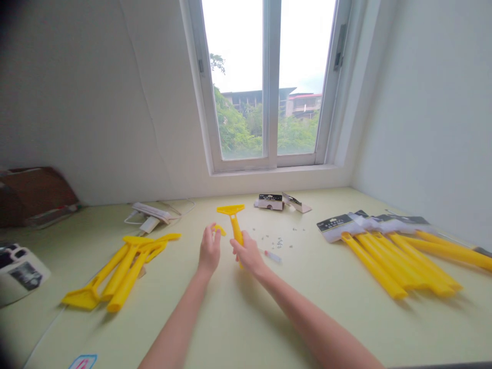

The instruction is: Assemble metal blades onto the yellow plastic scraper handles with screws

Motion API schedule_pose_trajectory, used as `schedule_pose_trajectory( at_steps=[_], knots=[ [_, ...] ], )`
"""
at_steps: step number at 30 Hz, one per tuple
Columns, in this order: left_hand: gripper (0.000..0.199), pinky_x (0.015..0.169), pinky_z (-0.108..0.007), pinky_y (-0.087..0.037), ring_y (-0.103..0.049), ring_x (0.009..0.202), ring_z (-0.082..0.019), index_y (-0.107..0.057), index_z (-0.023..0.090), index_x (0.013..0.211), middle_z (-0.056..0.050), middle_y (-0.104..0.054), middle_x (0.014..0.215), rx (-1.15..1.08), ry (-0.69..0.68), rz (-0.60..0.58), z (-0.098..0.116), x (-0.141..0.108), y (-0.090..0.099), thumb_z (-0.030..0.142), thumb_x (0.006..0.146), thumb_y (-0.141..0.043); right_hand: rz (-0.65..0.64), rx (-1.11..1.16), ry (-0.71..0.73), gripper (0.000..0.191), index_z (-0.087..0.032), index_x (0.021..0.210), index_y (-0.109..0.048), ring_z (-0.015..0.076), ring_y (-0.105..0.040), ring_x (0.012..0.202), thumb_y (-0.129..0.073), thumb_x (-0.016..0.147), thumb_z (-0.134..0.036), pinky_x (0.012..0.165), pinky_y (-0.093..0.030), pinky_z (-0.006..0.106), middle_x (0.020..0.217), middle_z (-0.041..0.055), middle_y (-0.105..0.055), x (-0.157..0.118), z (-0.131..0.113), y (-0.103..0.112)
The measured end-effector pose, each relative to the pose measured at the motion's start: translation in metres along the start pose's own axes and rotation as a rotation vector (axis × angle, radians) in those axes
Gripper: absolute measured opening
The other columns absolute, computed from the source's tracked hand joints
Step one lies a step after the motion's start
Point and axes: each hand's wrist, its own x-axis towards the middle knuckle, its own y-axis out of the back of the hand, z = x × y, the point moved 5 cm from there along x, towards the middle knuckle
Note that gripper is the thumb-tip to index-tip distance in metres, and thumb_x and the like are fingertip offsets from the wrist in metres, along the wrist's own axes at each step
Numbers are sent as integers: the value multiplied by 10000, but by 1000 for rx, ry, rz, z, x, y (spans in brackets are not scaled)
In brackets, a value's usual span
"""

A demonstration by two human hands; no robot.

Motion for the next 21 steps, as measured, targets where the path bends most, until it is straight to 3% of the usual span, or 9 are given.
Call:
schedule_pose_trajectory(
  at_steps=[2, 4, 6, 9, 11, 14, 16, 18, 21],
  knots=[
    [409, 850, -354, -414, -571, 969, -210, -445, 163, 1109, -137, -600, 1036, -318, 287, -110, -19, -1, -14, 448, 828, -358, -72, 0, 64, 171, -192, 806, -460, 132, -542, 557, -463, 779, -361, 537, -398, 247, 646, -15, -568, -4, -3, -7],
    [506, 758, -339, -450, -612, 845, -209, -443, 131, 1099, -138, -637, 903, -546, 438, -162, -26, -3, -22, 528, 799, -351, -174, -22, 144, 178, -190, 846, -498, 147, -550, 646, -499, 762, -347, 599, -401, 258, 724, 0, -595, -11, -7, -16],
    [530, 691, -321, -461, -621, 753, -204, -478, 123, 1043, -115, -652, 791, -644, 487, -179, -25, -5, -24, 556, 741, -432, -215, -67, 170, 187, -185, 844, -521, 158, -539, 686, -519, 749, -346, 630, -392, 269, 775, 12, -602, -17, -9, -23],
    [507, 632, -317, -461, -610, 639, -201, -536, 114, 948, -86, -643, 659, -596, 483, -194, -20, -6, -21, 549, 690, -496, -217, -80, 136, 173, -176, 768, -523, 157, -517, 673, -542, 722, -342, 614, -379, 271, 759, 18, -586, -22, -9, -26],
    [487, 662, -342, -461, -613, 656, -214, -572, 115, 899, -101, -645, 668, -470, 408, -197, -17, -5, -16, 547, 734, -419, -221, 21, 85, 134, -183, 784, -511, 145, -511, 638, -534, 709, -292, 585, -381, 260, 723, 4, -571, -22, -8, -27],
    [410, 868, -399, -387, -576, 940, -254, -626, 155, 834, -143, -653, 902, -43, 185, -162, -15, 1, -1, 449, 807, -341, -157, 186, -25, 88, -193, 763, -460, 119, -479, 543, -491, 681, -200, 534, -378, 242, 611, -32, -522, -19, -4, -22],
    [312, 988, -459, -238, -395, 1185, -294, -639, 158, 829, -170, -557, 1152, 381, 97, 7, -17, 6, 20, 347, 804, -392, -95, 240, -94, 75, -197, 700, -411, 107, -451, 500, -474, 664, -179, 507, -371, 235, 559, -42, -487, -17, 0, -17],
    [302, 1000, -542, -122, -156, 1297, -354, -615, 100, 938, -228, -351, 1336, 732, 184, 256, -24, 7, 50, 281, 775, -437, -76, 281, -140, 86, -201, 679, -386, 102, -444, 485, -463, 656, -172, 492, -368, 231, 554, -40, -483, -17, 2, -15],
    [426, 969, -608, -62, 18, 1301, -401, -530, 36, 1085, -296, -156, 1392, 988, 314, 422, -32, 10, 92, 276, 735, -483, -118, 321, -166, 91, -204, 666, -372, 98, -438, 458, -449, 646, -159, 475, -363, 232, 542, -41, -481, -17, 0, -15]
  ],
)
